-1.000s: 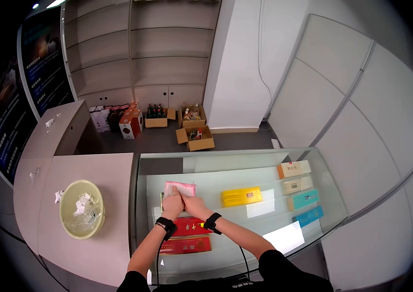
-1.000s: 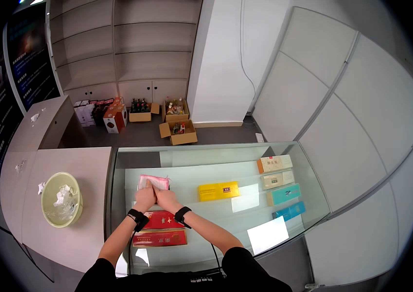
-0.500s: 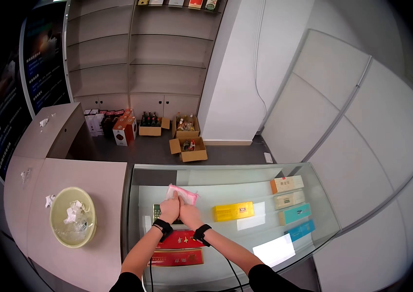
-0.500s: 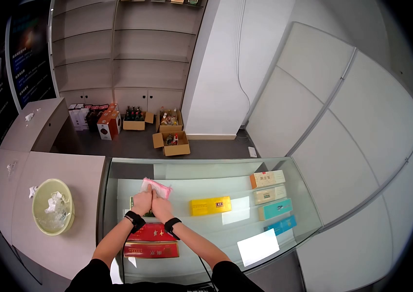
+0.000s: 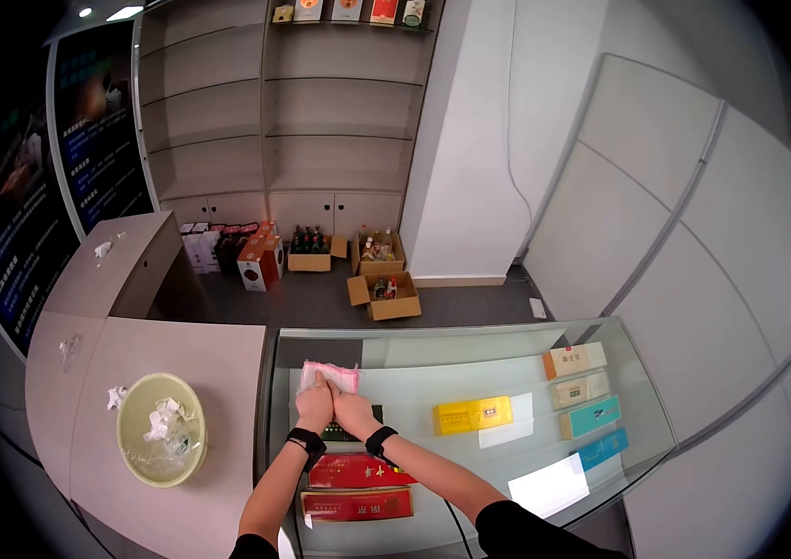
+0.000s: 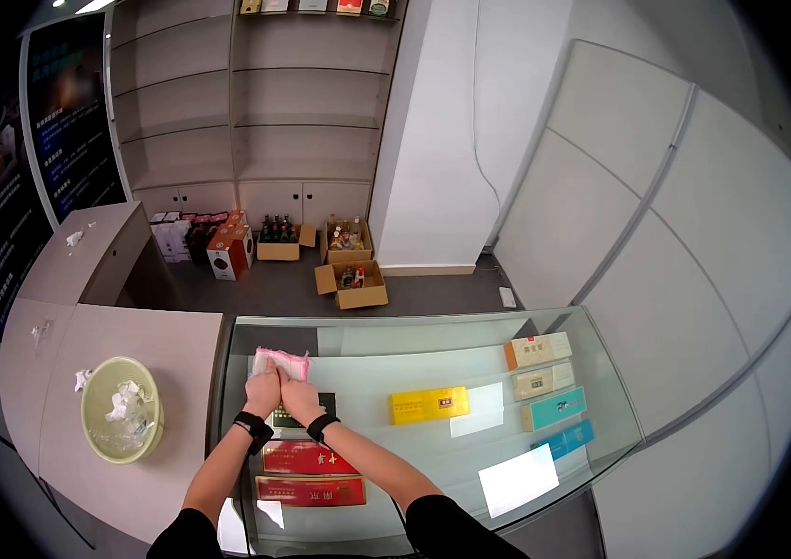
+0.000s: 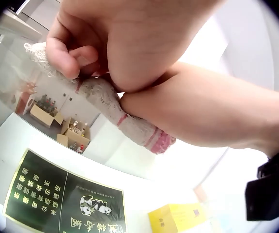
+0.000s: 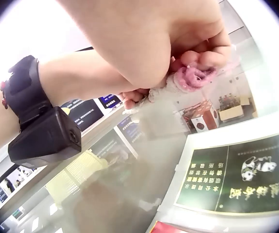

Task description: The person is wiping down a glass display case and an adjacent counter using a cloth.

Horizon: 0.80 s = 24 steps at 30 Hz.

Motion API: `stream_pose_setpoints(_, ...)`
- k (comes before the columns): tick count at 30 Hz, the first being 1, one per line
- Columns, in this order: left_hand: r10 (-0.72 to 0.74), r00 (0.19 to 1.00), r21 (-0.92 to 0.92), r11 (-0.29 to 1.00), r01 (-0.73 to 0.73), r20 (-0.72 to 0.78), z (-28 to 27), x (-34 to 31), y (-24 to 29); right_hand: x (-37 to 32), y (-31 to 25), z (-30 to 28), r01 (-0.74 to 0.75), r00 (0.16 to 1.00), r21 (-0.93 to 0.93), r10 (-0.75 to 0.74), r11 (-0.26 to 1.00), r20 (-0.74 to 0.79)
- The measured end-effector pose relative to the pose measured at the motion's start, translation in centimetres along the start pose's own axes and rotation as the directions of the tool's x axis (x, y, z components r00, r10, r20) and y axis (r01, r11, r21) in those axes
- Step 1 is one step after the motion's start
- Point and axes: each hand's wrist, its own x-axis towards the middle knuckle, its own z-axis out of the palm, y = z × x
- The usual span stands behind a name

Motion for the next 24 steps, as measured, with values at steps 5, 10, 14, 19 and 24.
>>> stream_pose_setpoints(5, 0.106, 0.988, -0.076, 0.992, -0.098, 0.108, -0.1, 2.1, 3.4, -0.7, 3.4, -0.8, -0.121, 0.991, -0.044, 0.118, 0.992, -0.063)
stream_pose_setpoints(10, 0.144, 0.981, -0.08, 0.988, -0.135, 0.126, 0.8, 3.5, 6.0, -1.3, 5.5, -2.0, -0.184, 0.98, -0.057, 0.179, 0.981, -0.083)
stream_pose_setpoints(14, 0.141, 0.985, -0.1, 0.986, -0.131, 0.095, 0.2, 3.2, 5.0, -0.3, 4.8, -2.2, -0.182, 0.981, -0.039, 0.178, 0.983, -0.071)
stream_pose_setpoints(19, -0.025, 0.998, -0.075, 0.997, 0.03, 0.062, 0.0, 3.4, 0.9, 3.4, 2.4, -0.2, -0.047, 0.998, -0.041, 0.046, 0.998, -0.042)
stream_pose_setpoints(24, -0.162, 0.986, 0.001, 0.987, 0.162, 0.031, -1.1, 2.9, -3.2, 6.7, -1.4, 0.5, 0.069, 0.996, -0.045, -0.065, 0.997, 0.066)
